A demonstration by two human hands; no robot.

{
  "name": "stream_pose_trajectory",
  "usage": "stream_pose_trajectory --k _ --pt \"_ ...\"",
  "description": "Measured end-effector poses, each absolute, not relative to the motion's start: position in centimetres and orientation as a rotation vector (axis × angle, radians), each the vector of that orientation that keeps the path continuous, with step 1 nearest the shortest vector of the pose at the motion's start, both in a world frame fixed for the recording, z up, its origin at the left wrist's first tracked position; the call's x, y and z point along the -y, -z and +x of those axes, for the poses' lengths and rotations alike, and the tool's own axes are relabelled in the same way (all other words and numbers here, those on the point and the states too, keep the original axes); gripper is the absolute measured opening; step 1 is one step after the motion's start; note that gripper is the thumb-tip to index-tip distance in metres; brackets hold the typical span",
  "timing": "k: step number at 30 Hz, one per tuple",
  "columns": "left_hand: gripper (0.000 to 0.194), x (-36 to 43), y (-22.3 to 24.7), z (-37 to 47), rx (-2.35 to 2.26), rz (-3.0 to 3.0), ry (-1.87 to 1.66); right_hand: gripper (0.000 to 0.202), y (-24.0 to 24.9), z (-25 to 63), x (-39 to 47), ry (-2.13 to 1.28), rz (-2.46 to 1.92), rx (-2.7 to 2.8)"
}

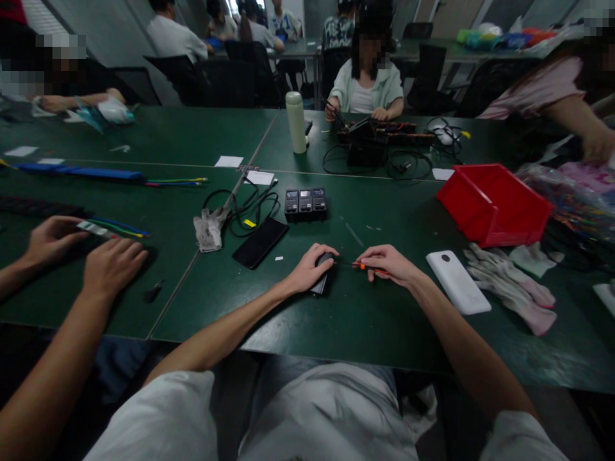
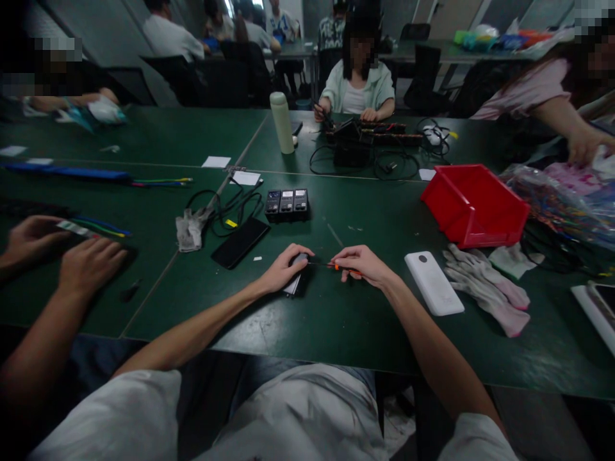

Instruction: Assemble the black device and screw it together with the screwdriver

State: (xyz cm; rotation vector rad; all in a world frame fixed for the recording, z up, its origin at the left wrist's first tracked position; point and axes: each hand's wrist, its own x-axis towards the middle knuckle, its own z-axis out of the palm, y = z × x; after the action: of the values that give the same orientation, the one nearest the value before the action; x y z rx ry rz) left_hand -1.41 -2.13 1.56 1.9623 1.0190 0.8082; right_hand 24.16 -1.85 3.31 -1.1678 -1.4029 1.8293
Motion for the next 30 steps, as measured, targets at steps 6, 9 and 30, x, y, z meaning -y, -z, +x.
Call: stream_pose_trajectory --k 6,9,30 --pt "0.026 1.8 -1.5 -1.4 -1.046 1.947 -0.811 0.030 -3.0 23.9 1.9 -1.665 -1.140 1.522" --pt "0.025 1.7 -1.5 -1.4 -1.058 1.942 -0.807 0.033 -3.1 23.9 1.9 -1.576 -1.156 1.609" --pt "0.026 1.4 -1.3 -1.7 -1.063 1.954 -0.835 0.015 -3.7 23.8 3.2 -0.775 -0.968 2.045"
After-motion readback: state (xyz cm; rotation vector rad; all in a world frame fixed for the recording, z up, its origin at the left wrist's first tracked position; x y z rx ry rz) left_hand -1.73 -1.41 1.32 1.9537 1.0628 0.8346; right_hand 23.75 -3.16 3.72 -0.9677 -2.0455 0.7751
